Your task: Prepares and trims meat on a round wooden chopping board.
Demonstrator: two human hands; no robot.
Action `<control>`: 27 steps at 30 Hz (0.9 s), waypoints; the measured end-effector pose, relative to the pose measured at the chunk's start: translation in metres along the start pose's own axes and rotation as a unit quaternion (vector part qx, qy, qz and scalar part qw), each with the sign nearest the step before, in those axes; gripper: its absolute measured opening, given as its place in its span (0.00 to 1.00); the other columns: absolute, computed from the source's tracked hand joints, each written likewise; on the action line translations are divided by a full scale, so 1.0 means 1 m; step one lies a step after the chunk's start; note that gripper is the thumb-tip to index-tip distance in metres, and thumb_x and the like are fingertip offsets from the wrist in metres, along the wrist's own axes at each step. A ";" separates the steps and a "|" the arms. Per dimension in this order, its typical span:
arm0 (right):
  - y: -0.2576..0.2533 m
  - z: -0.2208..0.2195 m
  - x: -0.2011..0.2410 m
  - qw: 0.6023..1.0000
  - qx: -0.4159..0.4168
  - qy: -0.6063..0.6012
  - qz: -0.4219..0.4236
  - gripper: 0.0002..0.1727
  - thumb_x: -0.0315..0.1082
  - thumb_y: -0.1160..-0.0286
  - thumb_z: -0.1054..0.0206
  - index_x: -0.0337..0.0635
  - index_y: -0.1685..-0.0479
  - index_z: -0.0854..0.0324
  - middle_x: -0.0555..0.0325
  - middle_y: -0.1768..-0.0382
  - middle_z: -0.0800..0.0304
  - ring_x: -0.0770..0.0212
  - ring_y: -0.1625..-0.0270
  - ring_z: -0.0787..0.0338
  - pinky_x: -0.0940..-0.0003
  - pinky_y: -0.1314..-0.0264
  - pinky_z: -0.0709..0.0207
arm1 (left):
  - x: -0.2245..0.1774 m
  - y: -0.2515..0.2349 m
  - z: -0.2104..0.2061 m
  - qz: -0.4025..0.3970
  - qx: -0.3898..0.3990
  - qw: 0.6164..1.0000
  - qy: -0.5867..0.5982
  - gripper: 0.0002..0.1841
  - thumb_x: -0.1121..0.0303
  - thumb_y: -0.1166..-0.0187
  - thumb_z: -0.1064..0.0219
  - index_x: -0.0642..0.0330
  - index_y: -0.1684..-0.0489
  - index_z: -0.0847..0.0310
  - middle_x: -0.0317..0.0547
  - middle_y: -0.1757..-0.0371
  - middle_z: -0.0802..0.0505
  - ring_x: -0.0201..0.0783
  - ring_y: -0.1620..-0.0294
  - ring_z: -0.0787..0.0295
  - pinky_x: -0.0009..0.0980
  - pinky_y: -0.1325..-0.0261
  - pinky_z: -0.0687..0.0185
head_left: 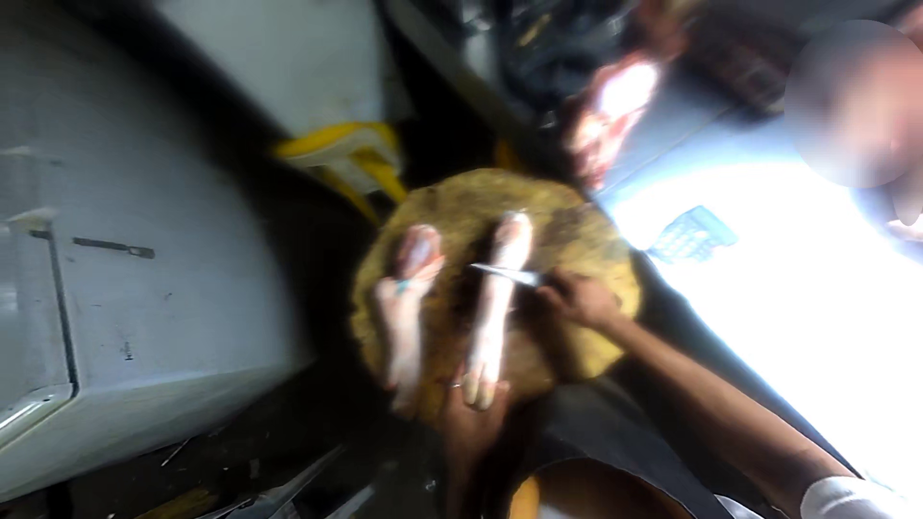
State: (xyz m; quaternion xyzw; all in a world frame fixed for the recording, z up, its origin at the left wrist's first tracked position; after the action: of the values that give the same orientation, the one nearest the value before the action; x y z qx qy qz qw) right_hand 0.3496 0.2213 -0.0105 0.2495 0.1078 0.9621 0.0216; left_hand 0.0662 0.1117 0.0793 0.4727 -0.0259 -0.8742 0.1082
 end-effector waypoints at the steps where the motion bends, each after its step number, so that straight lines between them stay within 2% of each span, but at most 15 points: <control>1: -0.003 0.001 -0.001 1.000 -0.014 0.001 -0.009 0.35 0.72 0.18 0.52 0.57 0.32 0.18 0.48 0.58 0.06 0.42 0.55 0.05 0.38 0.53 0.15 | 0.000 -0.001 0.000 0.002 0.000 1.000 0.004 0.40 0.60 0.43 0.17 0.72 0.28 0.22 0.50 0.49 0.05 0.25 0.52 0.08 0.24 0.43 0.14; 5: -0.019 0.017 -0.021 0.994 -0.043 -0.020 -0.102 0.31 0.68 0.16 0.47 0.57 0.31 0.20 0.43 0.61 0.06 0.35 0.56 0.06 0.30 0.56 0.18 | 0.001 0.001 0.003 -0.009 -0.005 1.000 -0.003 0.40 0.60 0.44 0.17 0.73 0.29 0.22 0.51 0.49 0.05 0.27 0.52 0.08 0.25 0.42 0.14; 8: -0.018 0.024 -0.024 0.995 -0.034 -0.029 -0.094 0.30 0.67 0.16 0.46 0.56 0.31 0.20 0.43 0.64 0.07 0.36 0.58 0.06 0.31 0.56 0.18 | 0.003 0.003 -0.001 -0.017 0.001 1.000 -0.004 0.40 0.59 0.43 0.17 0.74 0.29 0.22 0.54 0.48 0.05 0.30 0.51 0.07 0.28 0.41 0.13; 12: 0.000 0.021 -0.003 0.999 0.040 -0.013 -0.003 0.33 0.70 0.17 0.50 0.57 0.32 0.20 0.50 0.62 0.07 0.44 0.56 0.06 0.37 0.52 0.16 | -0.001 0.007 -0.007 0.000 0.001 1.000 -0.017 0.41 0.57 0.42 0.18 0.73 0.27 0.23 0.55 0.48 0.05 0.34 0.51 0.07 0.33 0.41 0.13; 15: -0.005 0.028 -0.019 0.998 0.017 -0.015 -0.062 0.31 0.67 0.15 0.48 0.55 0.32 0.19 0.43 0.61 0.07 0.36 0.55 0.06 0.31 0.53 0.18 | -0.006 0.010 -0.009 0.015 0.008 1.000 -0.016 0.42 0.59 0.43 0.17 0.73 0.25 0.24 0.58 0.46 0.06 0.38 0.49 0.07 0.36 0.40 0.13; 17: -0.007 0.040 -0.026 0.995 -0.002 -0.020 -0.099 0.29 0.65 0.14 0.47 0.54 0.31 0.20 0.43 0.63 0.08 0.37 0.57 0.07 0.32 0.54 0.18 | -0.008 0.014 -0.012 0.035 0.019 0.999 -0.008 0.44 0.60 0.43 0.16 0.71 0.22 0.26 0.59 0.42 0.07 0.42 0.45 0.08 0.39 0.36 0.15; 19: 0.004 0.052 -0.013 0.997 0.024 -0.040 -0.054 0.29 0.64 0.14 0.46 0.52 0.32 0.20 0.47 0.68 0.10 0.43 0.64 0.09 0.37 0.57 0.18 | -0.007 0.016 -0.014 0.043 0.026 0.999 0.005 0.47 0.58 0.43 0.15 0.69 0.19 0.29 0.58 0.39 0.08 0.42 0.42 0.08 0.40 0.33 0.16; 22: 0.049 0.070 0.033 0.987 0.135 -0.037 0.074 0.31 0.68 0.17 0.46 0.53 0.35 0.18 0.54 0.71 0.13 0.52 0.69 0.12 0.44 0.62 0.18 | -0.005 0.018 -0.015 0.041 0.030 0.999 0.012 0.48 0.56 0.43 0.15 0.70 0.18 0.31 0.60 0.38 0.09 0.45 0.39 0.09 0.42 0.31 0.17; 25: 0.098 0.087 0.078 0.969 0.184 0.019 0.166 0.30 0.69 0.18 0.47 0.56 0.40 0.16 0.57 0.70 0.11 0.54 0.68 0.10 0.46 0.64 0.16 | -0.010 0.022 -0.014 0.064 0.030 0.997 -0.013 0.44 0.53 0.42 0.15 0.74 0.27 0.25 0.60 0.46 0.07 0.47 0.46 0.07 0.46 0.36 0.15; 27: 0.108 0.091 0.089 0.963 0.185 0.069 0.186 0.29 0.69 0.17 0.48 0.58 0.43 0.17 0.58 0.70 0.12 0.54 0.67 0.09 0.48 0.66 0.16 | -0.010 0.024 -0.016 0.074 0.031 0.996 -0.025 0.42 0.51 0.42 0.16 0.75 0.32 0.22 0.60 0.50 0.06 0.47 0.49 0.07 0.46 0.39 0.14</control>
State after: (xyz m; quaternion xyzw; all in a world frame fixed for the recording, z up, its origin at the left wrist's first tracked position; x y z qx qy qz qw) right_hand 0.3167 0.1420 0.1330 0.1983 0.2365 0.9273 -0.2117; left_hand 0.0887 0.0918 0.0823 0.4507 -0.0906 -0.8741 0.1571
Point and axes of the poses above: each hand's wrist, its own y-axis away from the middle knuckle, its own z-axis out of the back of the hand, x = y × z, the point moved 5 cm from there along -y, towards the middle knuckle
